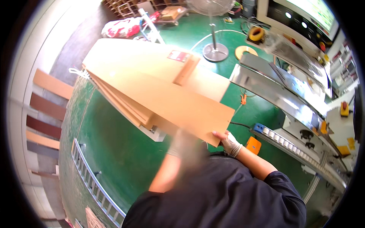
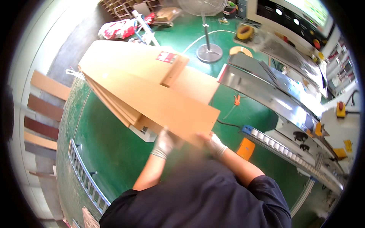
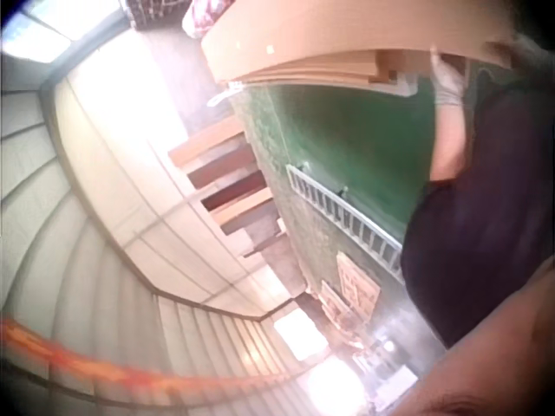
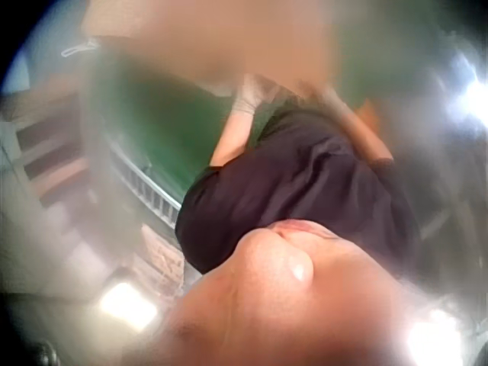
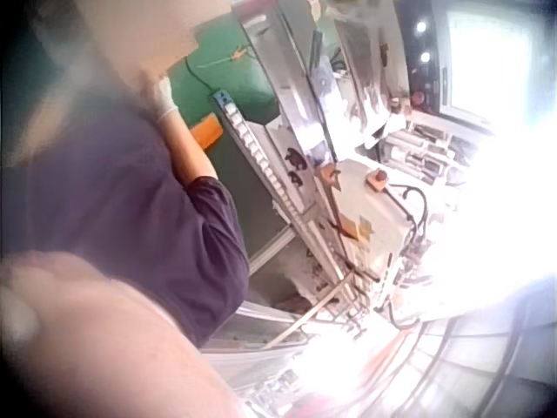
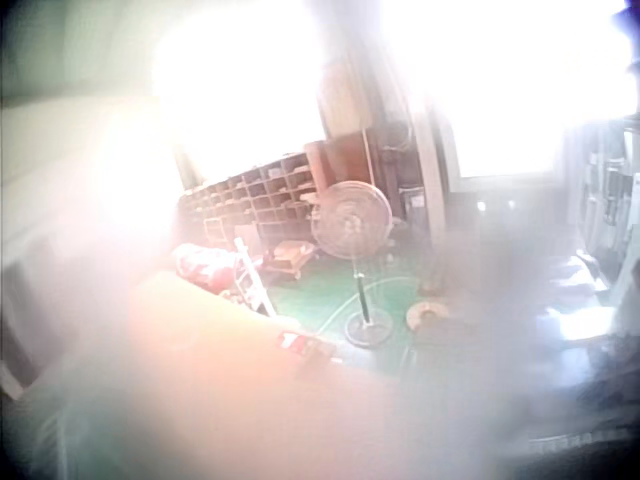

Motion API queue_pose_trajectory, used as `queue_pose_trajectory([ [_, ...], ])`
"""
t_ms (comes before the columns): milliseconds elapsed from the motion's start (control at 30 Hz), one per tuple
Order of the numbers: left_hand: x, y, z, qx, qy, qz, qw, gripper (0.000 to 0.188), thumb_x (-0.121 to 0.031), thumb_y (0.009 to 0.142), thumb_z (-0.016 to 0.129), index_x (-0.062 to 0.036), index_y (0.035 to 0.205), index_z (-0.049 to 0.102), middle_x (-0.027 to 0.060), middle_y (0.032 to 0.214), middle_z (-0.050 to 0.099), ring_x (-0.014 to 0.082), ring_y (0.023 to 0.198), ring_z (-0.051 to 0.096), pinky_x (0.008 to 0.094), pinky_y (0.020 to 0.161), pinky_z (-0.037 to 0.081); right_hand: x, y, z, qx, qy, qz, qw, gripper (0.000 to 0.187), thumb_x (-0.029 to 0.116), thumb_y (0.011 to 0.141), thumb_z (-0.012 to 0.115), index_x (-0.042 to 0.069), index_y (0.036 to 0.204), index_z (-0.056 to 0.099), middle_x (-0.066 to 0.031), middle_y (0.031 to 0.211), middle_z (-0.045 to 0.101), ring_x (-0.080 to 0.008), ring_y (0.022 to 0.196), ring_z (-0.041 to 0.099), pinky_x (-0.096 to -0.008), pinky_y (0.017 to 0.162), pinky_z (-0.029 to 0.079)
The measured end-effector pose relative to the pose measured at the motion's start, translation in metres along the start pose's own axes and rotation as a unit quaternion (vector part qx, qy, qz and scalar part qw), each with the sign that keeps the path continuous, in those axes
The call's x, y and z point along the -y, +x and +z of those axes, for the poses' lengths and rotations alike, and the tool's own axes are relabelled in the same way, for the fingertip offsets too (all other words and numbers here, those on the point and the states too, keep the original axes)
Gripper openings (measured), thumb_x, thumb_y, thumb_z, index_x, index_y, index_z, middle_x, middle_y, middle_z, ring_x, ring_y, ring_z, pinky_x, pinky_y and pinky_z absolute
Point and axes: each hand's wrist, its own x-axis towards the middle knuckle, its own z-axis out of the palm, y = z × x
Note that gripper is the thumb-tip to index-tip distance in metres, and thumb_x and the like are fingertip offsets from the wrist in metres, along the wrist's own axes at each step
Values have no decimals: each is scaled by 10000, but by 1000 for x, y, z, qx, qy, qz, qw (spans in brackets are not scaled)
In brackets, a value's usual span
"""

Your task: The person repeatedly picks up large flat wooden panels, places them on a conveyor, and feeds them through a machine. They then retrieve the processed panels and stack them nearby. The person also briefly inspects the edges of the panels by hand.

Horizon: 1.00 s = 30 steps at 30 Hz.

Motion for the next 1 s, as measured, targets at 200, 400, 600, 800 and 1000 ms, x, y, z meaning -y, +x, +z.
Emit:
queue_pose_trajectory([
  [200, -85, 81, -24, -54, 12, 143, 988, 361, -431, 933, 553, -157, 1169, 564, 21, 1188, 551, 188, 1100, 511, 402, 959, 423, 72, -49, -56, -115, 43, -129, 984, 346, 259, 910, 666, -1, 1137, 652, -57, 1019, 689, -138, 878, 627, -291, 780, 500],
  [400, -134, 134, -38, -28, -79, 78, 993, 359, -408, 934, 551, -109, 1131, 585, 21, 1094, 629, 215, 1057, 575, 399, 900, 475, 131, -109, -175, -310, -7, -185, 933, 356, 321, 927, 636, -4, 1068, 667, -56, 952, 687, -137, 815, 645, -300, 713, 512],
  [600, -130, 186, -31, -48, -97, 17, 994, 350, -358, 918, 588, -81, 1132, 579, 67, 1141, 613, 268, 1062, 585, 468, 924, 517, 91, -175, -334, -513, -225, -164, 812, 331, 412, 902, 640, 86, 948, 670, 28, 771, 583, -85, 653, 521, -281, 512, 425],
  [800, -127, 178, 29, -126, -72, -75, 987, 508, -418, 940, 428, -106, 1336, 494, 99, 1330, 553, 321, 1219, 518, 550, 973, 446, 78, -204, -373, -648, -417, 19, 637, 531, 507, 970, 462, 14, 962, 657, -158, 868, 684, -292, 765, 637, -419, 708, 481],
  [1000, -120, 226, 47, -75, -101, -105, 986, 434, -327, 1000, 344, -77, 1330, 474, 119, 1325, 550, 335, 1212, 537, 532, 972, 482, 48, -203, -396, -722, -370, -37, 584, 609, 533, 995, 369, 38, 1242, 625, -155, 1071, 692, -287, 935, 646, -413, 788, 493],
])
